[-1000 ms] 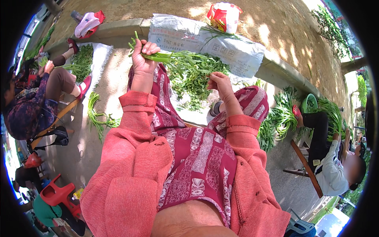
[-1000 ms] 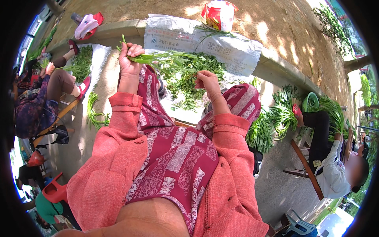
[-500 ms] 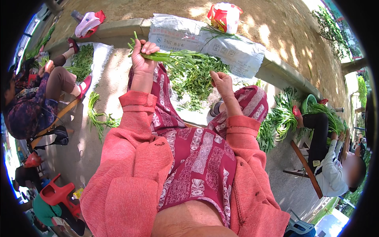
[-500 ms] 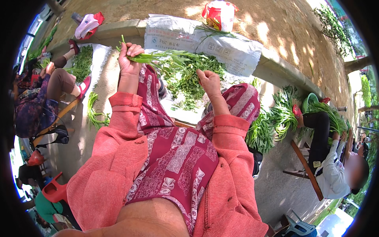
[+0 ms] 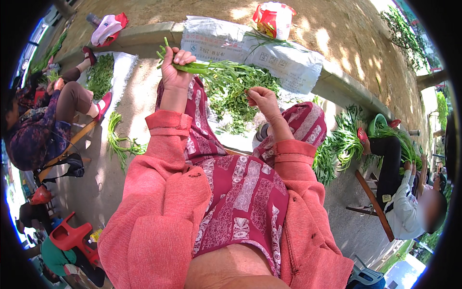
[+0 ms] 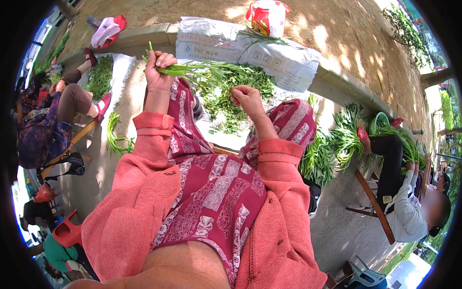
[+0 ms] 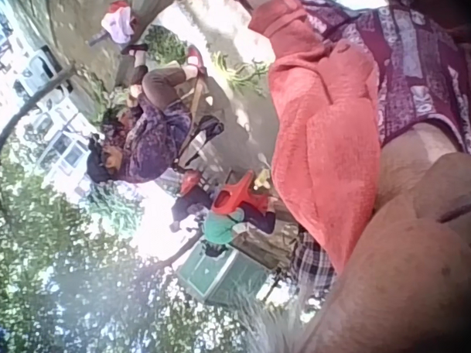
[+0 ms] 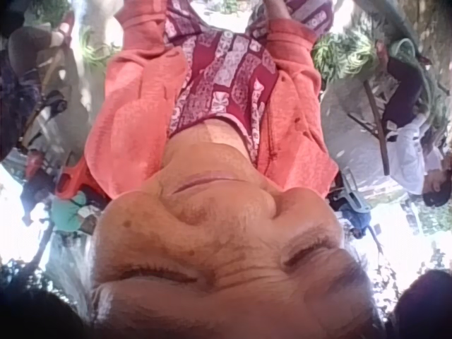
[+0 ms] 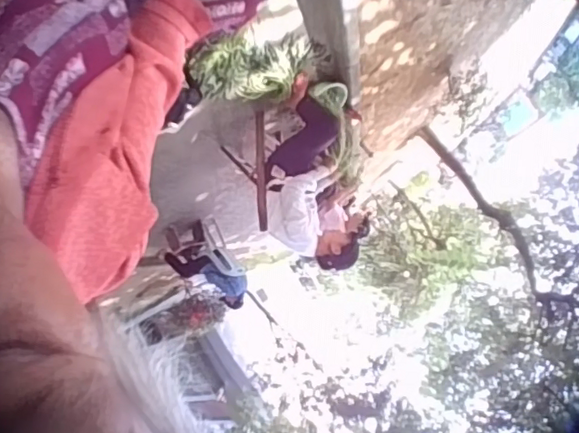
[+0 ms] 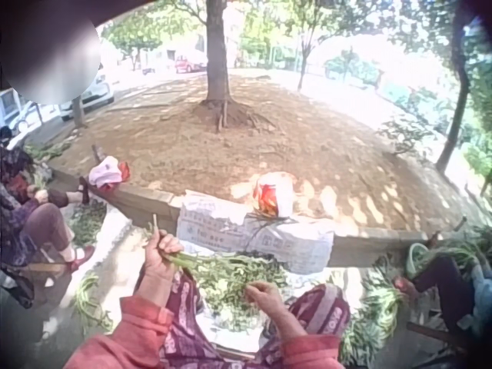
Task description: The person holds a bundle of green leafy vegetables and picks off individual leaves or small stems by hand, placing them onto a white bag spread on the ground while sitting outdoors.
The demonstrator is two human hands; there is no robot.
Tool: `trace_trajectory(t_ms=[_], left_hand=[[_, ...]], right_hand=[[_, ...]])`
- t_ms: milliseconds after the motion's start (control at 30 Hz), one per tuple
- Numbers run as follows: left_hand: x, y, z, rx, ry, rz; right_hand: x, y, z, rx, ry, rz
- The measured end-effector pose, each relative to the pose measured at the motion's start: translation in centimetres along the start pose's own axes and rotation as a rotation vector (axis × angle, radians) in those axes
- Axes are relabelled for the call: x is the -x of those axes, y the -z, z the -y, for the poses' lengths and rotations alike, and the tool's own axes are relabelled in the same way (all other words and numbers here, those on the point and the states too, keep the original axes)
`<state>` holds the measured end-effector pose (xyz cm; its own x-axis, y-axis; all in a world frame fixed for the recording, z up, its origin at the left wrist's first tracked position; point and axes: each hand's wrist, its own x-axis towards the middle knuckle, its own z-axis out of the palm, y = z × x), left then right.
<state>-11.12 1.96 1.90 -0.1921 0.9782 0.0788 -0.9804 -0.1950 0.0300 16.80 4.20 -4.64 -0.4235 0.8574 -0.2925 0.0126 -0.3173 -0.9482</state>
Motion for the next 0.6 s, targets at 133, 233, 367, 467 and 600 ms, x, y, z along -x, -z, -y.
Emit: trace_trajectory(t_ms=[133,233,367,467,600], left_hand=[[-0.1,0.2,0.2,-0.024,-0.011,-0.013],[-0.1,0.3,0.4,-0.087,-0.045,-0.043],[-0.3,0.7,0.1,-0.200,-0.071,-0.093],[-0.2,-0.2,1.7,-0.286,-0.068,-0.177],[0.4,0.0,3.3,-0.443,-0.009,-0.212]], right_hand=[[-0.2,0.2,-0.3,-0.047,-0.006,-0.004],[-0.3,0.5,0.1,-0.059,-0.046,-0.065],[-0.8,2.0,-0.3,-0.054,0.004,-0.214],[-1.8,2.6,-1.7,0.187,0.263,-0.375],[-2.0,3.2,-1.2,0.356,0.140,-0.282]])
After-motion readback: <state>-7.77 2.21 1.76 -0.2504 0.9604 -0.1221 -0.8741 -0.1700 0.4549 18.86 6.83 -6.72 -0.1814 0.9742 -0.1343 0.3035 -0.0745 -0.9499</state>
